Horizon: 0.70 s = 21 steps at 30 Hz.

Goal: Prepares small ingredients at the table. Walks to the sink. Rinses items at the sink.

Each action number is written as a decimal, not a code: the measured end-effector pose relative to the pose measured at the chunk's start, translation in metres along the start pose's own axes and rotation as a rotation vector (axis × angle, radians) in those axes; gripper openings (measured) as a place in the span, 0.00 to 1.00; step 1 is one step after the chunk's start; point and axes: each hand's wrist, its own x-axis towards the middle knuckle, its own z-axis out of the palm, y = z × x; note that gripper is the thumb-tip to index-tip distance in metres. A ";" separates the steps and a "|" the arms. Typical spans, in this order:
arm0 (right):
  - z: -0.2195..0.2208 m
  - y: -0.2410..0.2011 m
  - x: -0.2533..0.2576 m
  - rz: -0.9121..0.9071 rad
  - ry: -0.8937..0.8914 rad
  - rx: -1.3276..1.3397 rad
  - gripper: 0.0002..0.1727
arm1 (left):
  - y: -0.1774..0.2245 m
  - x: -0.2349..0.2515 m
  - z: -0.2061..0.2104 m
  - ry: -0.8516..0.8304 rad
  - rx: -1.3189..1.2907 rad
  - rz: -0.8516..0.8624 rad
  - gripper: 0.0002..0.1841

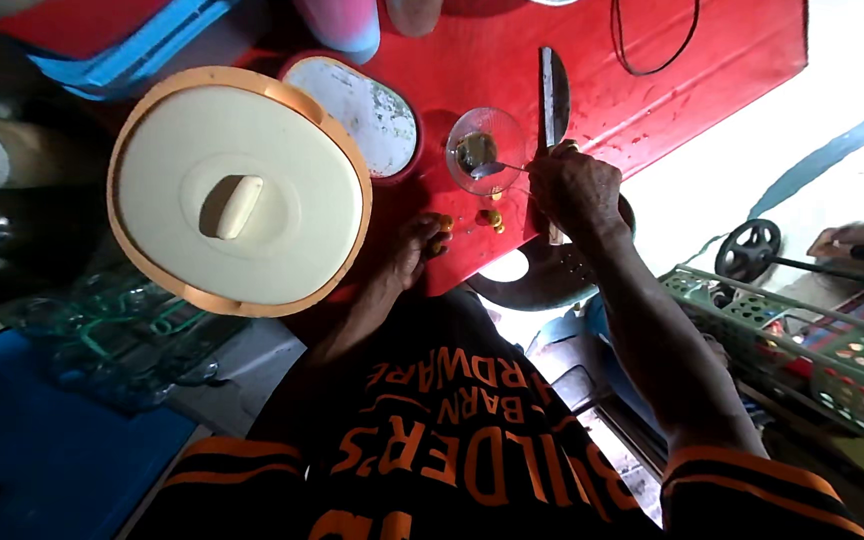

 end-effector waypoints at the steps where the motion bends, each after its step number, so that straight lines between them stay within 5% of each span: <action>1: 0.001 0.001 0.001 -0.009 0.017 -0.001 0.14 | 0.000 0.000 0.000 0.002 -0.004 0.000 0.10; 21: -0.003 -0.001 -0.009 -0.062 0.033 0.035 0.13 | 0.002 -0.002 0.001 -0.009 0.022 0.003 0.10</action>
